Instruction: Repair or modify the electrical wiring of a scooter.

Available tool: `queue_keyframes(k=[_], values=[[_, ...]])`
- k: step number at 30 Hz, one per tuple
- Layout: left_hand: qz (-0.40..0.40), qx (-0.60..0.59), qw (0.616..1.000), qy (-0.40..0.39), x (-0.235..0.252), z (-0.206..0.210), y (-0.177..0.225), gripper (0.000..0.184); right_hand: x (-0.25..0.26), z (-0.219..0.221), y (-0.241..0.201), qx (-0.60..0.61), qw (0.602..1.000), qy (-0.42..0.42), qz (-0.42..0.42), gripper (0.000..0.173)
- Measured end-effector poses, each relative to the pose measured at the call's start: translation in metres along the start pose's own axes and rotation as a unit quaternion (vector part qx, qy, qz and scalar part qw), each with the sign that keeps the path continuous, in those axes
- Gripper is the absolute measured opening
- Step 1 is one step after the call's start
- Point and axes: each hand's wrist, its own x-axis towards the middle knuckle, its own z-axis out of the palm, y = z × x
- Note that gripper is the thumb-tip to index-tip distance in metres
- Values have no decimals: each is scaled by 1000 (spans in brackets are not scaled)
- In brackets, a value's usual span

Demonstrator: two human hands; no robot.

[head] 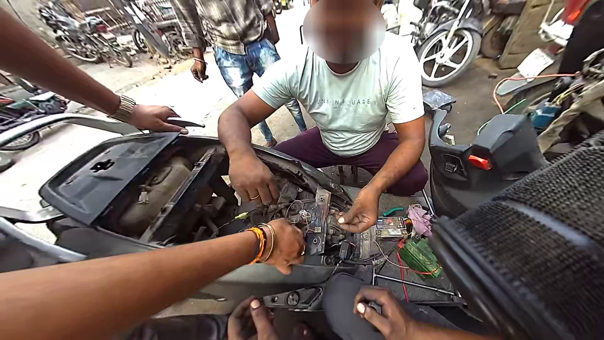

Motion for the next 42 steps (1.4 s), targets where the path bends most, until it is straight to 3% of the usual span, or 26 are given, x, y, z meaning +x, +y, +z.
queue_keyframes(k=[10,15,42], values=[[-19,-18,999,20,3,-7,1,23,1,1,0,-23,1000,-4,-3,35],[-42,-28,998,35,2,-3,33,19,0,3,1,-26,1000,1,-12,35],[-33,-32,999,27,4,-10,10,21,1,0,-8,-36,999,-13,24,30]])
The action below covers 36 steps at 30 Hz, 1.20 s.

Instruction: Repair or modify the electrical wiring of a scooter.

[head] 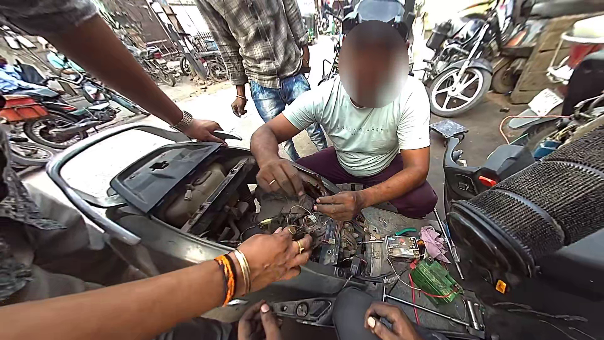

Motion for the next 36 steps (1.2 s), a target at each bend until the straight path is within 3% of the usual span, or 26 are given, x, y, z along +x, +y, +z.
queue_keyframes(k=[4,9,25,33,36], values=[[0,0,999,-36,1,-2,19,23,1,1,-1,-4,1000,2,1,30],[-2,17,1000,5,0,-1,9,20,0,1,-2,-4,1000,2,0,28],[21,28,999,-19,0,-3,1,21,0,0,2,-4,1000,8,1,34],[62,-25,989,-134,-8,17,8,15,0,-1,8,15,1000,9,-17,42],[57,-92,985,-134,-11,23,10,15,0,-2,5,9,1000,6,-12,41]])
